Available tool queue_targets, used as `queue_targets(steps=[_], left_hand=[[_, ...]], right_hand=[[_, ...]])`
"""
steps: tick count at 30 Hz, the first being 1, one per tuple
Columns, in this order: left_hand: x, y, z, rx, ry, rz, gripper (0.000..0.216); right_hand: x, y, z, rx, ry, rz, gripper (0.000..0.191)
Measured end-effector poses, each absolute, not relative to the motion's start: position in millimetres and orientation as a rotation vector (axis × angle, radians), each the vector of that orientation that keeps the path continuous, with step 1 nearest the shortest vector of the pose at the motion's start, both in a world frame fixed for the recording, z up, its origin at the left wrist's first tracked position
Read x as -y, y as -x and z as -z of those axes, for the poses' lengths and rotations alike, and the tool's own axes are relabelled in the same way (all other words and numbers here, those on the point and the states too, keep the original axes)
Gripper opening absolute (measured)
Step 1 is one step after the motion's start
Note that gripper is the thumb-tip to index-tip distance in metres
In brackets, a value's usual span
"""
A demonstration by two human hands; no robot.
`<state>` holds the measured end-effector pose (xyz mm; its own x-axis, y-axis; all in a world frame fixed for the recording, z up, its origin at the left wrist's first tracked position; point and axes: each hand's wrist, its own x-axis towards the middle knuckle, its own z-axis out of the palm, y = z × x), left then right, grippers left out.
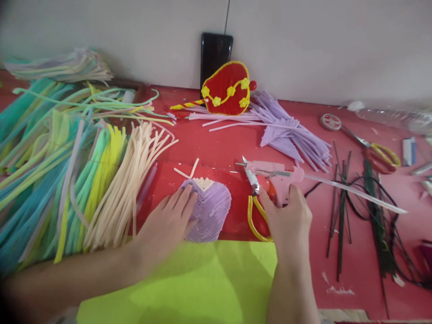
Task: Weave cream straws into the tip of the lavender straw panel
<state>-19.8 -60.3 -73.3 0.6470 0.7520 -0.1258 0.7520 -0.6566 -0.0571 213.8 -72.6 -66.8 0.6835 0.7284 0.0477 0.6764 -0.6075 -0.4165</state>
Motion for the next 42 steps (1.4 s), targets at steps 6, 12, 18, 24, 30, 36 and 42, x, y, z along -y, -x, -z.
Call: queue_targets(steps=[6,12,18,24,30,36,42], left_hand=[[38,31,51,-1.388,-2.846,0.057,0.032],[68,38,28,-1.353,-2.865,0.100,0.034],[72,44,-6,-1.098,-2.813,0.219,0.030],[-15,44,6,-0.886,-3.095,0.256,0.024],[-50,45,50,-0.741,-3.237,0.261,0.022],[-54,50,55,-0.743,-3.257,0.147,0.022],[-39,45,47,-0.614,-3.234,-0.080,0.020]], right_hand=[[64,-239,81,1.088,2.484,-0.114,0.035],[63,-252,95,1.074,2.526,-0.182,0.051],[64,-249,97,1.067,2.506,-0.275,0.067],[65,-247,93,1.002,2.448,-0.311,0.065],[66,-250,93,0.989,2.305,-0.145,0.046],[67,-235,83,1.087,2.039,0.193,0.025],[72,-206,69,1.247,2.113,0.348,0.028]])
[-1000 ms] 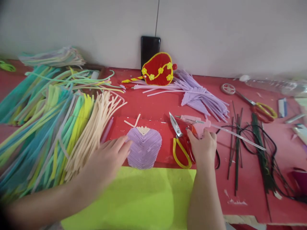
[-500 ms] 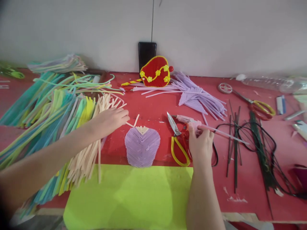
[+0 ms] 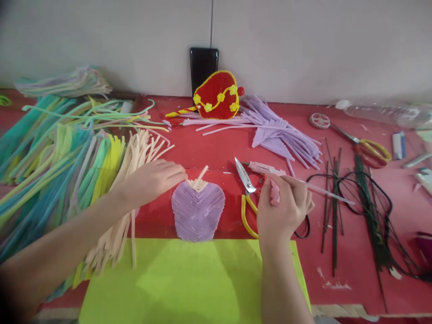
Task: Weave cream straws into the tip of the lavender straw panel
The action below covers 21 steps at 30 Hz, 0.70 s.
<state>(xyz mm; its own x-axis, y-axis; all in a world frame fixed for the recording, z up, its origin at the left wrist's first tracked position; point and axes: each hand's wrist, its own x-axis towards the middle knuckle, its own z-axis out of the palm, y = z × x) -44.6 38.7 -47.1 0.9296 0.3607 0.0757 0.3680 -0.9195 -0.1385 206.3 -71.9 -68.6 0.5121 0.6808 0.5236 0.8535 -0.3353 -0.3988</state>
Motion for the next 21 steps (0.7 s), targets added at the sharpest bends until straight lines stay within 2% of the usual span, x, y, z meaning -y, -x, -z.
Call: queue_targets(steps=[4,11,21], left_hand=[[-22,36,50,0.437,2.959,0.114,0.020],[-17,33,54,0.442,2.901,0.117,0.021],[-16,30,59,0.432,2.863,0.168,0.026]], right_hand=[[70,-191,65,1.359,2.067,0.162,0.029],[53,-168,75,1.275,1.891,-0.796,0.034],[32,-172,92,1.107,1.738,-1.136,0.031]])
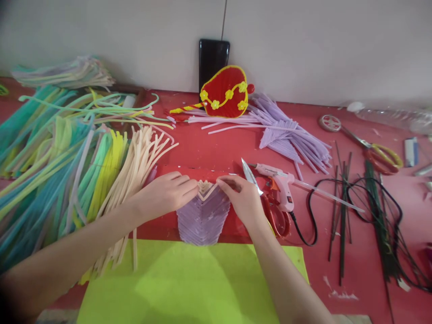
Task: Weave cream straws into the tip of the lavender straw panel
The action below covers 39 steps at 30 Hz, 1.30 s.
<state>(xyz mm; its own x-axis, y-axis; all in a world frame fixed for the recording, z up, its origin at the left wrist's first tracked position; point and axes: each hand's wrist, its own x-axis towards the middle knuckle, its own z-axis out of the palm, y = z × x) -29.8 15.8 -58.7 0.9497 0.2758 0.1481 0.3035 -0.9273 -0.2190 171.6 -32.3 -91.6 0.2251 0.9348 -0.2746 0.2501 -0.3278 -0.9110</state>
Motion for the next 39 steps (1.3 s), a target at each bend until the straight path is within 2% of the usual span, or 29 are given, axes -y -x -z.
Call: queue_targets(steps=[7,13,18,24,29,39], left_hand=[[-16,32,61,0.441,2.875,0.179,0.023],[-17,31,63,0.425,2.854,0.237,0.019],[-18,30,61,0.476,2.880,0.159,0.020],[23,25,58,0.949,2.840,0.167,0.037],[62,21,78,1.254,2.879,0.121,0.053],[67,19,95,1.377,2.873,0.041,0.056]], right_hand=[[31,-169,91,1.174,1.752,-1.108,0.027],[29,-170,93,1.188,1.820,-1.068,0.033],[28,-170,95,1.267,1.768,-1.009,0.024],[25,-170,100,1.297,1.752,-0.968,0.018],[24,-170,103,1.289,1.784,-0.952,0.019],[25,-167,104,1.295,1.844,-0.882,0.017]])
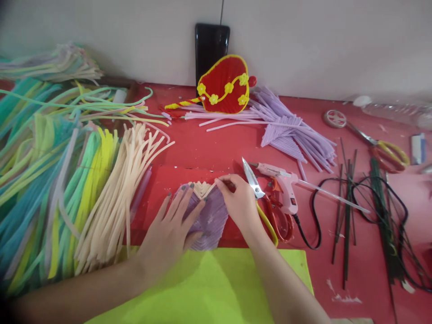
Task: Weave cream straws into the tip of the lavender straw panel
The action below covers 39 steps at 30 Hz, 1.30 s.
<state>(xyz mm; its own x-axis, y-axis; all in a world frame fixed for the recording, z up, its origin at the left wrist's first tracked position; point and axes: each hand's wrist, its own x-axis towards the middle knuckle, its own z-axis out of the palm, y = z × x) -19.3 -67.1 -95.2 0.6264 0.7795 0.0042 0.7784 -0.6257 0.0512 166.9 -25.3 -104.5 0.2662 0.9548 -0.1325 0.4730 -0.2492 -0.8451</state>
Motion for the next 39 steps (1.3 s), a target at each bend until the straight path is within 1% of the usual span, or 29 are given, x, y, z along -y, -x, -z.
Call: queue_targets(steps=[13,19,31,39], left_hand=[[71.1,17.1,99.9,-1.367,-2.827,-0.034,0.054],[70.7,16.4,96.0,-1.364,-2.822,-0.034,0.057],[69.9,15.6,94.3,-1.321,-2.864,-0.136,0.048],[69.8,15.9,94.3,-1.341,-2.855,-0.145,0.050]], right_hand=[[25.0,-159.8,97.8,1.342,1.875,-0.773,0.014],[25.7,-160.3,99.2,1.391,1.875,-0.716,0.014],[26.8,-159.7,100.0,1.472,1.870,-0.635,0.015],[29.1,-159.3,102.1,1.480,1.881,-0.623,0.012]])
